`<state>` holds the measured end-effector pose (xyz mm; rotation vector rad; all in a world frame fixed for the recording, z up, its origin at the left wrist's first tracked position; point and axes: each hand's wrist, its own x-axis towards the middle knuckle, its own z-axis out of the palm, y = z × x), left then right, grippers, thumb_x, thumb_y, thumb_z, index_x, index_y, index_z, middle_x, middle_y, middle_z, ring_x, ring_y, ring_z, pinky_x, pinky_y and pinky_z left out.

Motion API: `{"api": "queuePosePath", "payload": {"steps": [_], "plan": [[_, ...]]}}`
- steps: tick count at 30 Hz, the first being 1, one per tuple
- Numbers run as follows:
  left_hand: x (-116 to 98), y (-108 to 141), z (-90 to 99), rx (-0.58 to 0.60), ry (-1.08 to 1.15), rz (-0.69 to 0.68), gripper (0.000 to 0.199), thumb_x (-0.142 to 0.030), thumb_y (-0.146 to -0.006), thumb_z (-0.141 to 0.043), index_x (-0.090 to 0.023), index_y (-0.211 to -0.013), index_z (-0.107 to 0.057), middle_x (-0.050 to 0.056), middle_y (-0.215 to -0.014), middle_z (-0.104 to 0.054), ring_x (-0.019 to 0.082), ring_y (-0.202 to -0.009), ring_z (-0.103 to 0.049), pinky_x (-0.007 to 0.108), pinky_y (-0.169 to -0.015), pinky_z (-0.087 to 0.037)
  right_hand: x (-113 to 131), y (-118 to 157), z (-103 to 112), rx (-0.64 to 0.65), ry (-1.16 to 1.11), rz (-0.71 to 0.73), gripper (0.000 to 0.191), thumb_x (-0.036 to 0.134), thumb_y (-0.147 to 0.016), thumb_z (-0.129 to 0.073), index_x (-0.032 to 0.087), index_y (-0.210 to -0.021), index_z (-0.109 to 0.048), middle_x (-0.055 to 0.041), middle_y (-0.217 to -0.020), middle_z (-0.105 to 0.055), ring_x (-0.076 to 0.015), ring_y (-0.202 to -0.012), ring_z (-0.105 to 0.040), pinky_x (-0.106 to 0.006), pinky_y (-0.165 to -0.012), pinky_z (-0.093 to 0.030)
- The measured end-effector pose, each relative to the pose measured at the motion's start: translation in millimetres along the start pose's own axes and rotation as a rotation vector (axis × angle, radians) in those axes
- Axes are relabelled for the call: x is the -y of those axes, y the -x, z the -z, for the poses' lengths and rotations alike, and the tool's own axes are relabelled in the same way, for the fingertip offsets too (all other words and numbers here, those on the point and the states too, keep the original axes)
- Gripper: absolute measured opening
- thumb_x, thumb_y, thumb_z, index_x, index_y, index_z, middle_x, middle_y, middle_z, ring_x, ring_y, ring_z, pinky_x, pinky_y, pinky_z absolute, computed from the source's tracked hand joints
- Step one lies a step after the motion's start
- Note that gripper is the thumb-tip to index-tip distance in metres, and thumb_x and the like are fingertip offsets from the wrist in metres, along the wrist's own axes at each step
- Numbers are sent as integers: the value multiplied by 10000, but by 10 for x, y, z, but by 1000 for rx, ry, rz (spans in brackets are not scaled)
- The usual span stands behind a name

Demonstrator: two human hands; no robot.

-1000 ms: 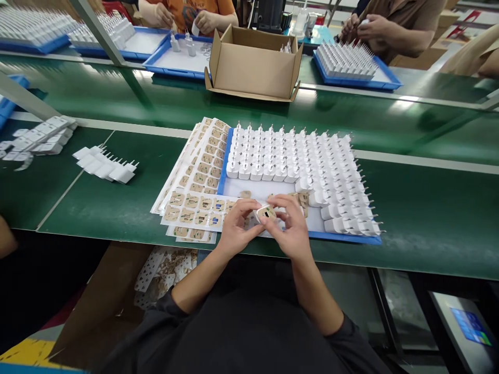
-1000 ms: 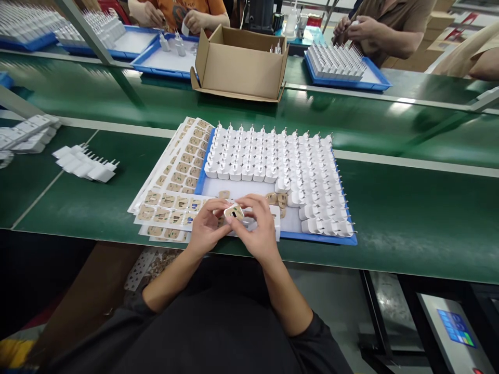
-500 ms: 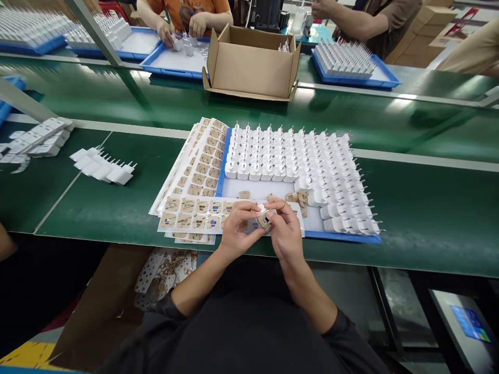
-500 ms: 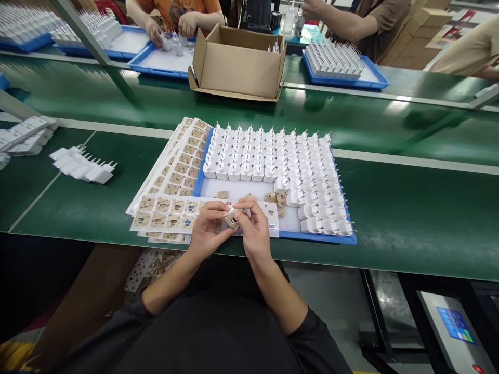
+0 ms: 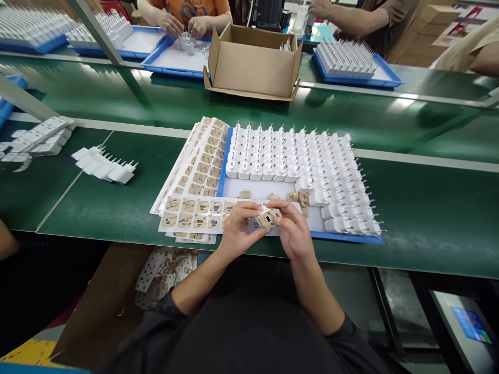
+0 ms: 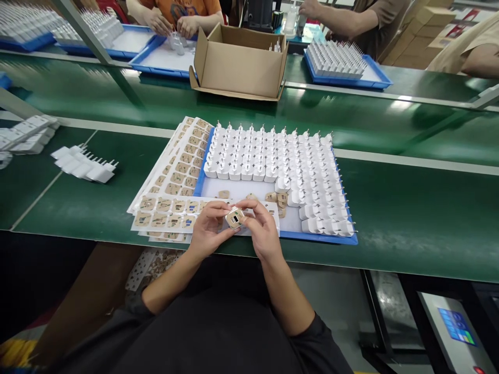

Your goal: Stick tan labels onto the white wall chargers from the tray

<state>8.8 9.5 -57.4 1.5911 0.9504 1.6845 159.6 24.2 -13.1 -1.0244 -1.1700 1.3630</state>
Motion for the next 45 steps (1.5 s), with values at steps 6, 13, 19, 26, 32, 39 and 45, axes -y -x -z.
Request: {"api": "queuePosePath", "payload": {"steps": [6, 13, 19, 26, 32, 39, 45], "plan": [[-2, 4, -23, 2, 52, 73, 357, -235, -774, -853, -229, -1061, -641, 83, -1094, -664, 217, -1061, -664, 375, -900, -570, 69, -16, 89, -1, 408, 346, 59, 285, -915, -663, 269, -919, -720, -46, -962, -728, -229, -936, -658, -414, -870, -524], [-59, -35, -60, 6, 163, 242, 366, -266, -813, -819, -229, -1105, -601, 69, -1119, -636, 202, -1119, -646, 399, -1018, -559, -6, -77, 256, -224, 325, 467, 77, 309, -950, -634, 273, -942, -701, -23, -856, -667, -198, -791, -633, -363, -736, -529], [-46, -39, -49, 4, 131, 290, 410, -301, -853, -763, -230, -1211, -575, 85, -1157, -601, 207, -1111, -638, 388, -1007, -563, -87, -303, 448, -280, 833, 384, 220, 303, -944, -605, 250, -1106, -744, -88, -1059, -732, -215, -799, -662, -384, -757, -542], [-184, -106, -16, -110, 290, 216, 416, -275, -773, -847, -228, -1124, -630, 68, -1092, -635, 200, -1048, -656, 331, -940, -556, -168, -275, 469, 179, 1029, 481, 226, 220, -943, -544, 231, -1044, -745, -90, -1061, -775, -285, -975, -714, -441, -854, -572], [-331, -314, 837, -326, 8, 225, 454, -281, -758, -830, -231, -1133, -579, 66, -1133, -642, 194, -1036, -659, 295, -867, -552, -231, -337, 515, 171, 1088, 552, 223, 294, -1001, -534, 219, -1094, -722, -80, -1063, -779, -264, -981, -723, -415, -902, -562], [63, -480, 2302, -407, -1042, 395, 313, -262, -796, -693, -190, -1086, -599, 98, -1117, -653, 287, -1122, -596, 449, -1009, -492, -260, -352, 531, 188, 1097, 622, 218, 309, -1013, -524, 218, -1082, -709, -71, -1040, -782, -259, -952, -724, -401, -849, -565], [215, -505, 2722, -345, -1550, 510, 350, -340, -816, -696, -159, -1107, -626, 202, -1304, -546, 435, -1292, -415, 571, -1036, -394, -277, -380, 530, 193, 1136, 633, 225, 311, -1011, -527, 206, -1095, -708, -92, -1043, -774, -290, -960, -681, -457, -887, -538]]}}
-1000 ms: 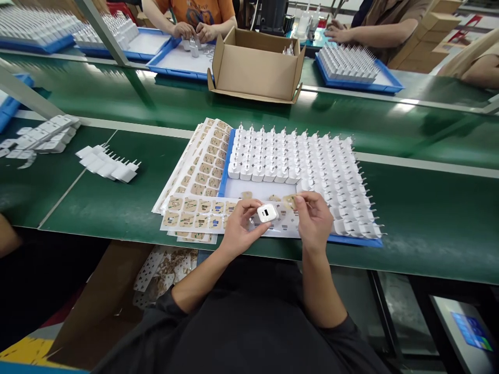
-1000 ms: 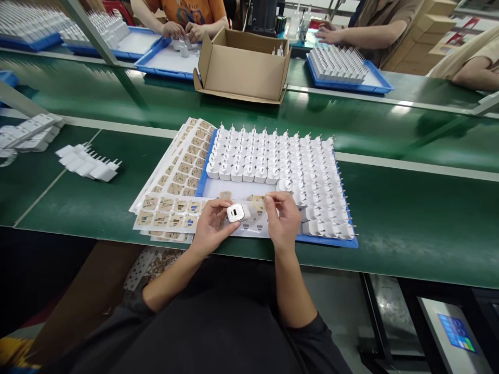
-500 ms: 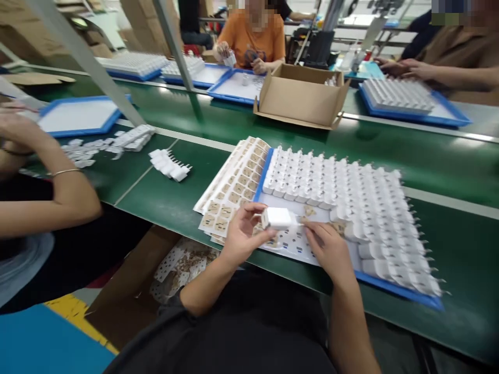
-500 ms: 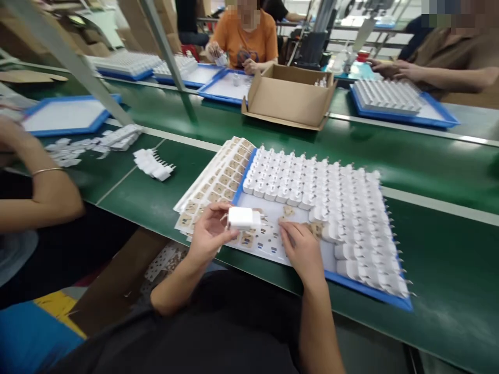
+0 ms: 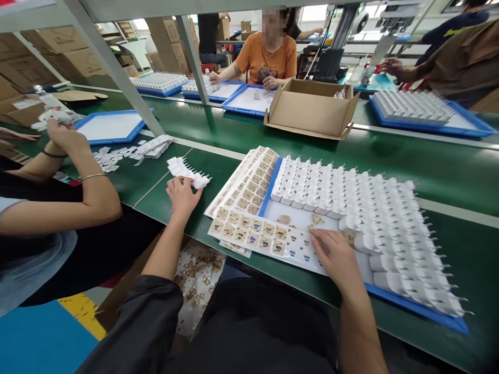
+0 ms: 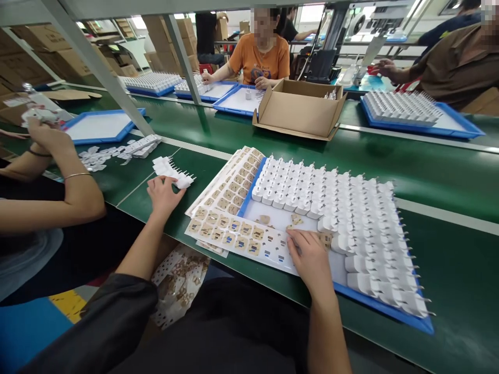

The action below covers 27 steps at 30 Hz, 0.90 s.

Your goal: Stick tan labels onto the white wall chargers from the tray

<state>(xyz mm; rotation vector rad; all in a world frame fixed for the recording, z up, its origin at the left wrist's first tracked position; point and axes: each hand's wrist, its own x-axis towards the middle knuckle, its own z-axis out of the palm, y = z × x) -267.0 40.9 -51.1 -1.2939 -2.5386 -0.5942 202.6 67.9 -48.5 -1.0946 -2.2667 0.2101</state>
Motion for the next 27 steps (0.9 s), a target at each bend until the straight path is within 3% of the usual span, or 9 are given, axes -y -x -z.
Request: {"api": "queuePosePath", "payload": {"steps": [3, 6, 8, 11, 13, 16, 21, 27], "plan": [[36, -51, 9, -17, -31, 19, 427, -347, -808, -713, -136, -1166, -614, 229, -1344, -499, 457, -1297, -405, 591, -1031, -398, 26, -16, -2, 36, 55, -18, 249, 319, -1005, -536, 197, -1146, -700, -104, -1078, -771, -317, -1014, -648, -487, -918, -513], [-97, -13, 114, -15, 36, -19, 478, -322, -820, -710, -123, -1238, -590, 232, -1334, -522, 444, -1298, -433, 592, -1038, -412, 60, -26, -1, 76, 101, -34, 251, 295, -1002, -539, 194, -1169, -696, -101, -1102, -771, -326, -1045, -631, -499, -925, -484], [-316, 112, 247, 46, 168, -175, 388, -327, -874, -663, -143, -1212, -616, 188, -1262, -605, 386, -1241, -514, 550, -1042, -439, 82, -31, 5, 95, 115, -34, 241, 264, -998, -538, 194, -1164, -699, -94, -1088, -771, -321, -1038, -630, -490, -907, -471], [-779, 445, 465, 243, 425, -542, 249, -361, -964, -574, -206, -1121, -689, 97, -1158, -706, 284, -1120, -622, 463, -1015, -496, 111, -36, 39, 90, 102, -34, 232, 222, -997, -527, 195, -1146, -704, -87, -1040, -765, -301, -1003, -636, -458, -857, -460], [-1085, 704, 548, 361, 510, -764, 257, -381, -992, -560, -235, -1126, -723, 74, -1197, -724, 264, -1154, -628, 446, -1036, -497, 121, -33, 88, 73, 78, -35, 233, 206, -1003, -514, 201, -1137, -705, -80, -1016, -761, -283, -976, -641, -438, -832, -456], [-1390, 1036, 520, 412, 477, -941, 336, -444, -985, -587, -254, -1233, -710, 72, -1357, -678, 302, -1292, -565, 476, -1081, -469, 117, -12, 193, 83, 46, -8, 233, 190, -1012, -502, 219, -1117, -708, -66, -997, -759, -262, -959, -643, -422, -831, -452], [-1484, 1402, 343, 386, 426, -1021, 379, -496, -989, -567, -256, -1249, -704, 67, -1377, -680, 293, -1264, -602, 489, -1114, -420, 196, 29, 309, 92, 96, 24, 212, 171, -1002, -528, 232, -1106, -702, -70, -1050, -748, -272, -1003, -626, -428, -853, -448], [-1454, 1672, 332, 301, 535, -1043, 422, -474, -985, -590, -211, -1309, -652, 79, -1258, -745, 240, -1199, -656, 430, -1125, -404, 519, 21, 163, 163, -9, 136, 160, 224, -1006, -569, 221, -1100, -699, -73, -1058, -742, -253, -995, -632, -422, -866, -469]]}}
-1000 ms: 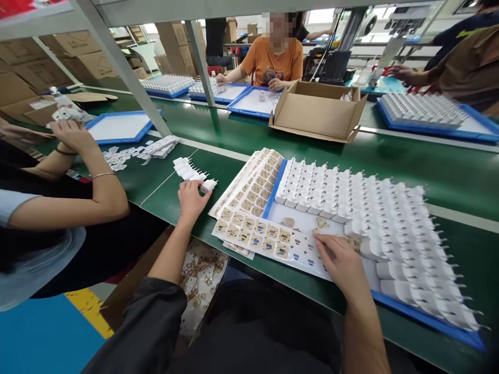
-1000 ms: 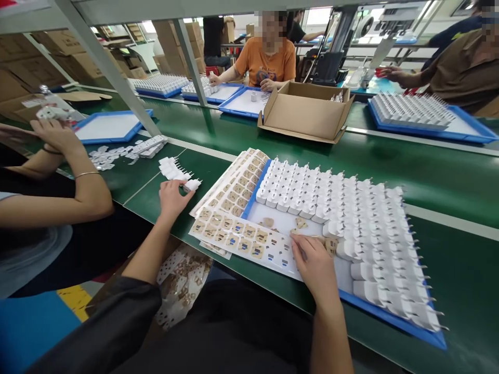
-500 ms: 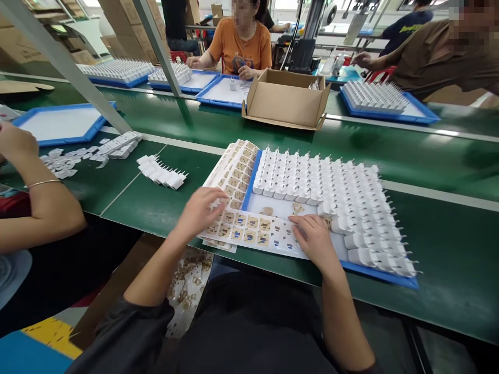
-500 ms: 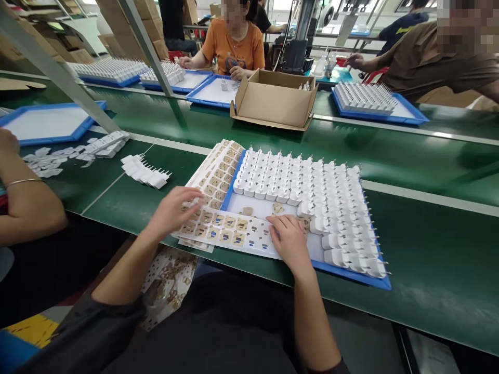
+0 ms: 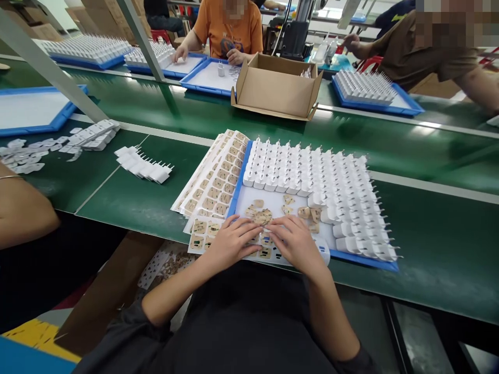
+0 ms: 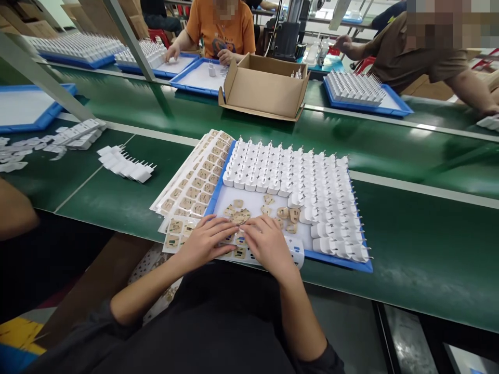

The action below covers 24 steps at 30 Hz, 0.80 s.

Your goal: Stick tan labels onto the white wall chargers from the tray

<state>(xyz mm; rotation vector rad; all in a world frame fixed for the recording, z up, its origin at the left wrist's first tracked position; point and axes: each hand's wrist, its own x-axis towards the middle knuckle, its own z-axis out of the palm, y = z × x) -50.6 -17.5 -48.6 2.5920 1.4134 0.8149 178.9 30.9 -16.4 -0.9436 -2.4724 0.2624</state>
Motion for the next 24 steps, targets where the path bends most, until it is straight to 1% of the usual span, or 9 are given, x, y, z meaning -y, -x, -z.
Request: {"api": "queuePosePath", "payload": {"steps": [5, 9, 13, 15, 17, 18, 20, 23, 24], "plan": [[-19, 28, -47, -62, 31, -5, 428, -479, -975, -605, -202, -1299, -644, 96, -1245, -753, 245, -1176, -679, 434, -1102, -432, 70, -1, -107, 35, -70, -14, 163, 253, -1011, -562, 246, -1100, -699, -70, -1060, -742, -255, -987, -632, -438, -867, -489], [-2, 28, -58, -55, 46, -3, 423, -475, -968, -619, -225, -1307, -656, 105, -1241, -755, 256, -1172, -683, 452, -1100, -446, 55, 3, -145, 35, -104, -29, 142, 251, -1015, -551, 245, -1042, -690, -71, -1034, -743, -252, -981, -624, -432, -853, -487], [-1, 4, -25, -34, 31, 8, 319, -357, -1004, -581, -237, -1281, -684, 84, -1270, -745, 255, -1193, -668, 447, -1095, -445, 62, -25, -165, 52, -119, -20, 148, 233, -1030, -505, 224, -982, -645, -76, -989, -732, -248, -953, -610, -415, -838, -484], [2, -16, -6, -30, 16, 15, 289, -287, -1018, -547, -250, -1261, -698, 68, -1279, -743, 255, -1214, -653, 445, -1084, -443, 65, -20, -134, 57, -150, -12, 138, 226, -1031, -493, 218, -974, -618, -80, -980, -719, -247, -938, -607, -413, -833, -486], [13, -37, 3, -30, 3, 16, 279, -263, -1017, -540, -256, -1240, -708, 59, -1281, -742, 260, -1226, -641, 444, -1062, -449, 53, 16, -68, 41, -232, -3, 109, 219, -1026, -500, 223, -979, -598, -78, -983, -706, -241, -944, -610, -409, -845, -492], [23, -48, 2, -34, -5, 14, 274, -261, -1015, -544, -255, -1232, -710, 56, -1281, -742, 264, -1223, -639, 444, -1050, -454, 40, 45, -25, 21, -289, -2, 91, 215, -1022, -509, 229, -984, -591, -73, -986, -700, -236, -953, -615, -408, -860, -496], [49, -75, -4, -50, -30, 12, 264, -258, -1010, -554, -249, -1223, -709, 54, -1288, -737, 274, -1209, -634, 445, -1028, -464, -2, 119, 61, -67, -408, -29, 69, 207, -1011, -527, 241, -990, -583, -62, -972, -692, -227, -961, -631, -408, -886, -504], [100, -168, 6, -58, -54, 44, 261, -274, -1003, -564, -245, -1226, -695, 73, -1306, -719, 291, -1200, -621, 456, -1017, -476, -86, 228, 137, -247, -510, -154, 64, 218, -1002, -534, 248, -985, -588, -58, -946, -689, -224, -936, -660, -406, -871, -526], [121, -225, 21, -51, -51, 61, 267, -291, -1001, -566, -243, -1236, -685, 86, -1307, -711, 295, -1196, -618, 462, -1018, -481, -113, 256, 141, -286, -522, -203, 65, 230, -1002, -534, 248, -980, -593, -59, -937, -690, -224, -925, -668, -402, -853, -534]]}}
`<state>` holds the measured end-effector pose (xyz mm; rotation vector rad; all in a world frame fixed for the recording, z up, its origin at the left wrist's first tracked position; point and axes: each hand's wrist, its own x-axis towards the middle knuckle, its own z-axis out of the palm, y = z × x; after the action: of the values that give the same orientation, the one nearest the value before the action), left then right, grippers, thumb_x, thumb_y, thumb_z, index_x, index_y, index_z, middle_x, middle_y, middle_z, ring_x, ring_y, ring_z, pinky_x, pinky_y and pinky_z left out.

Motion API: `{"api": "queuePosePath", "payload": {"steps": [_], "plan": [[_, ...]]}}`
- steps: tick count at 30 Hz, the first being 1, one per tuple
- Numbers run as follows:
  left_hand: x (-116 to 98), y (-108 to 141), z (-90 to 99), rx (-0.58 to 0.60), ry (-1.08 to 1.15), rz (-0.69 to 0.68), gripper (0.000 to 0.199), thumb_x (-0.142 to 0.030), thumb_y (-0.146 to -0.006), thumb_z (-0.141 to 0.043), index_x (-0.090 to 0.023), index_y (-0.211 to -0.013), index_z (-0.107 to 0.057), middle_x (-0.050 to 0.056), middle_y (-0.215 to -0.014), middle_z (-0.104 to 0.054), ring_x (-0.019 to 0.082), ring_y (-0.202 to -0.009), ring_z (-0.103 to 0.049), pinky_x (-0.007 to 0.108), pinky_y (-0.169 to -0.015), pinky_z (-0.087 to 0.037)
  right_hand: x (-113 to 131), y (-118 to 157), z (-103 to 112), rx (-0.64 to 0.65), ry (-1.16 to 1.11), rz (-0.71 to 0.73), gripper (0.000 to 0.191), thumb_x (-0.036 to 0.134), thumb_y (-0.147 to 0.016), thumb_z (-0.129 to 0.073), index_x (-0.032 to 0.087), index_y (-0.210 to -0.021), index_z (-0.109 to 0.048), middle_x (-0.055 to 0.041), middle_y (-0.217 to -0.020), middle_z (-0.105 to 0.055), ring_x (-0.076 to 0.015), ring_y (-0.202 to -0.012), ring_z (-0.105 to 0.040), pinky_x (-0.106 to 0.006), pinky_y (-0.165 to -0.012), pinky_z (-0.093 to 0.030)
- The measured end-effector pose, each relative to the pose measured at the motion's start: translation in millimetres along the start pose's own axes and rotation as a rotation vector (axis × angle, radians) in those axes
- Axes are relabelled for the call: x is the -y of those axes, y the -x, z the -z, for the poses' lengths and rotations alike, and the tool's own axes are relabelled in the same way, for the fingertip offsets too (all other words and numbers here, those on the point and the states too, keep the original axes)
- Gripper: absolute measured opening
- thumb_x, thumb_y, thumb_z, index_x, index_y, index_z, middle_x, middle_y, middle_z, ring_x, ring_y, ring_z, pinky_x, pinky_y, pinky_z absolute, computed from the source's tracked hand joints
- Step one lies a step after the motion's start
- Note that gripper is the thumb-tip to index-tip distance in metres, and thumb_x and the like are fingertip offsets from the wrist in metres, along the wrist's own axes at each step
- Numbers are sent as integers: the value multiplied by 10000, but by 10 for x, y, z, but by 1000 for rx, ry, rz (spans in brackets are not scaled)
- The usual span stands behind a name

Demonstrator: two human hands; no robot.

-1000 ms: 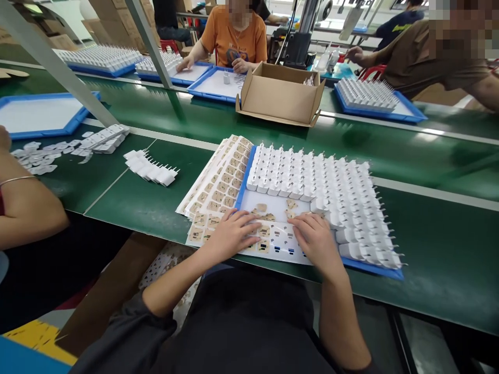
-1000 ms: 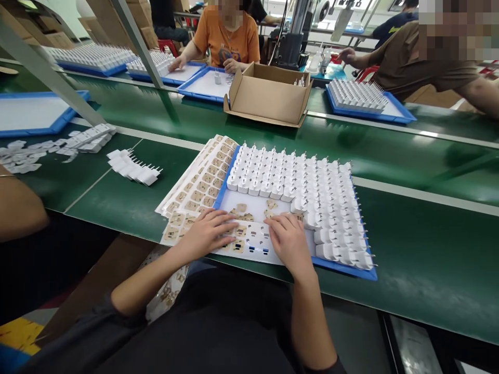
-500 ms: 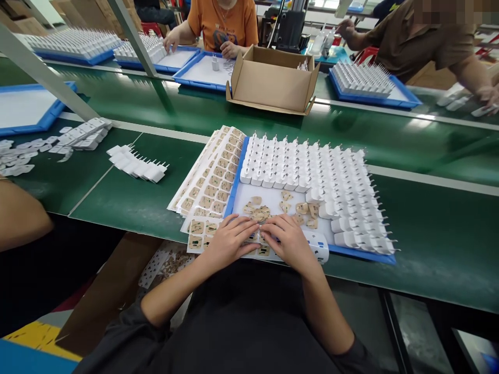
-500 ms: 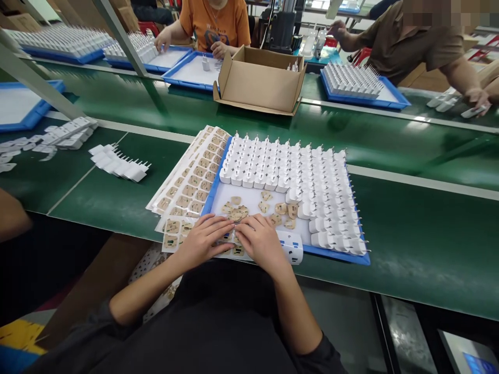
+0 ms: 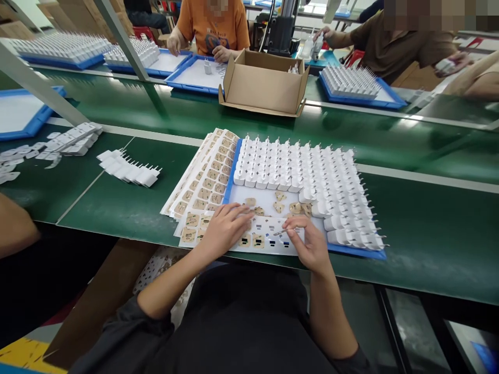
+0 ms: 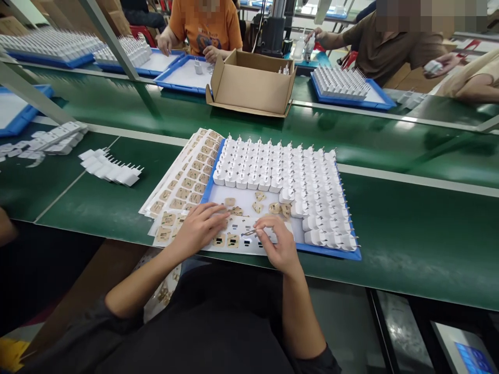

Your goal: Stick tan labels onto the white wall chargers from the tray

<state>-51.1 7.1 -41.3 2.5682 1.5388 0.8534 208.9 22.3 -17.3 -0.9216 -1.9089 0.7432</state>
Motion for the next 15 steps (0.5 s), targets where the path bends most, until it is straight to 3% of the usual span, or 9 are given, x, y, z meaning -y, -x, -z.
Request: {"api": "queuePosePath", "payload": {"steps": [6, 10, 15], "plan": [[149, -697, 72, 5, -98, 22, 444, -324, -965, -609, -186, -1384, -557, 172, -1427, -587, 362, -1320, -526, 524, -1079, -453, -133, 53, -5, -45, 15, -102, 76, 286, -977, -581, 248, -926, -623, -39, -867, -693, -211, -854, -674, -372, -793, -544], [228, -1157, -73, 64, -194, -4, 586, -237, -884, -687, -175, -1431, -484, 197, -1612, -380, 420, -1467, -365, 575, -1164, -351, -150, 57, -6, -46, 31, -107, 58, 281, -958, -603, 247, -919, -627, -43, -869, -693, -217, -851, -675, -379, -799, -549], [191, -1277, -270, 90, -229, -17, 336, -83, -883, -558, -130, -1213, -596, 232, -1565, -428, 415, -1427, -413, 582, -1124, -363, -141, 38, 18, -48, 54, -38, 32, 246, -953, -613, 248, -936, -640, -61, -956, -685, -234, -964, -674, -418, -892, -551]]}}
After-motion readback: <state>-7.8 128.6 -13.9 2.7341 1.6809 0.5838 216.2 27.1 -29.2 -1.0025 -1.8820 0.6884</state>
